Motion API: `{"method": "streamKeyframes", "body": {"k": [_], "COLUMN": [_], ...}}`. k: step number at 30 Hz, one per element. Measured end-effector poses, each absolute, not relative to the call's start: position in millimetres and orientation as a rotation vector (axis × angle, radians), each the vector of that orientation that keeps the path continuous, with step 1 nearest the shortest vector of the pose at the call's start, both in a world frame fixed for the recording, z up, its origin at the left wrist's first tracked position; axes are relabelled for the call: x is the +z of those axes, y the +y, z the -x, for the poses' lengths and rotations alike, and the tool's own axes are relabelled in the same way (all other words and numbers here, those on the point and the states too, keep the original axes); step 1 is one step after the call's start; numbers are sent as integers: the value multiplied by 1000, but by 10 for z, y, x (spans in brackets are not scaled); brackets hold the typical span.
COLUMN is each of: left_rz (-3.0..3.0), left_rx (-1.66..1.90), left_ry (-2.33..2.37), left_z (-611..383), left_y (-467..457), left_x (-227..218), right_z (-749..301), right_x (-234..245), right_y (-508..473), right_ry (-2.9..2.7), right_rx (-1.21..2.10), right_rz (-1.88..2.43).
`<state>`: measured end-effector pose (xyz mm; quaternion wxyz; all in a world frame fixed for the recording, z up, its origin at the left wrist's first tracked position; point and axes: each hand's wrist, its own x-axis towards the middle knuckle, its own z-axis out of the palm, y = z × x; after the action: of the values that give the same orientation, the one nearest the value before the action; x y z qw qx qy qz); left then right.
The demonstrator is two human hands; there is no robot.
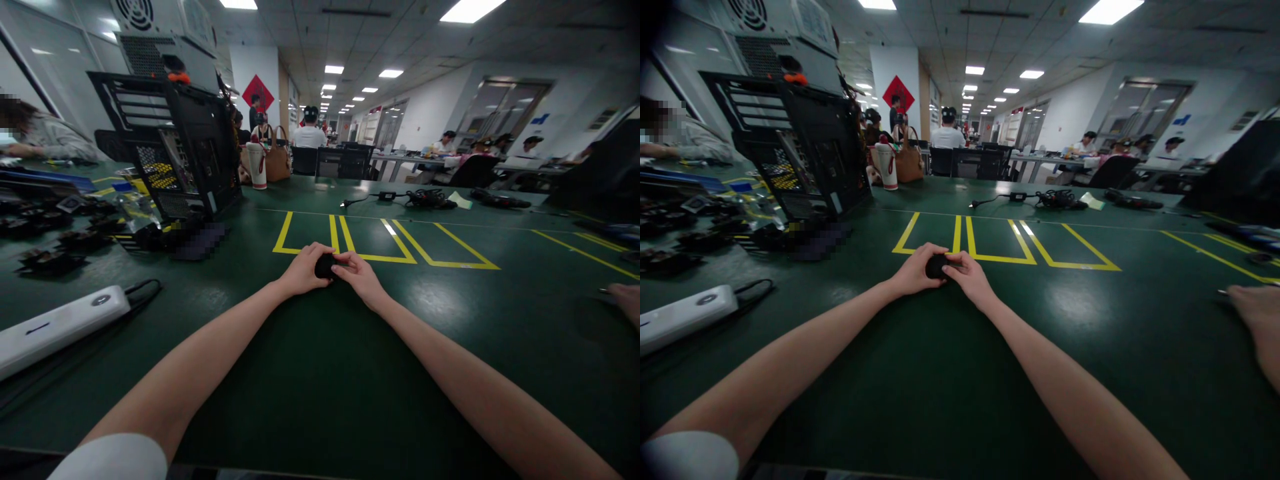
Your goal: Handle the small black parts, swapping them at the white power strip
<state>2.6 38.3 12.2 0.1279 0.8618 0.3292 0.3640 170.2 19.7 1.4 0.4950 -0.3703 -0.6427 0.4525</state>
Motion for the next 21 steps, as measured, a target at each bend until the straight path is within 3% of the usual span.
{"method": "streamKeyframes", "body": {"k": [21], "left_rz": [-2515], "left_rx": [1067], "left_ry": [928], "left_z": [-33], "left_y": [379], "left_x": [109], "right_z": [-1710], "right_x": [-19], "right_y": [217], "right_ry": [-1586], "right_rx": [1102], "right_rz": [830]}}
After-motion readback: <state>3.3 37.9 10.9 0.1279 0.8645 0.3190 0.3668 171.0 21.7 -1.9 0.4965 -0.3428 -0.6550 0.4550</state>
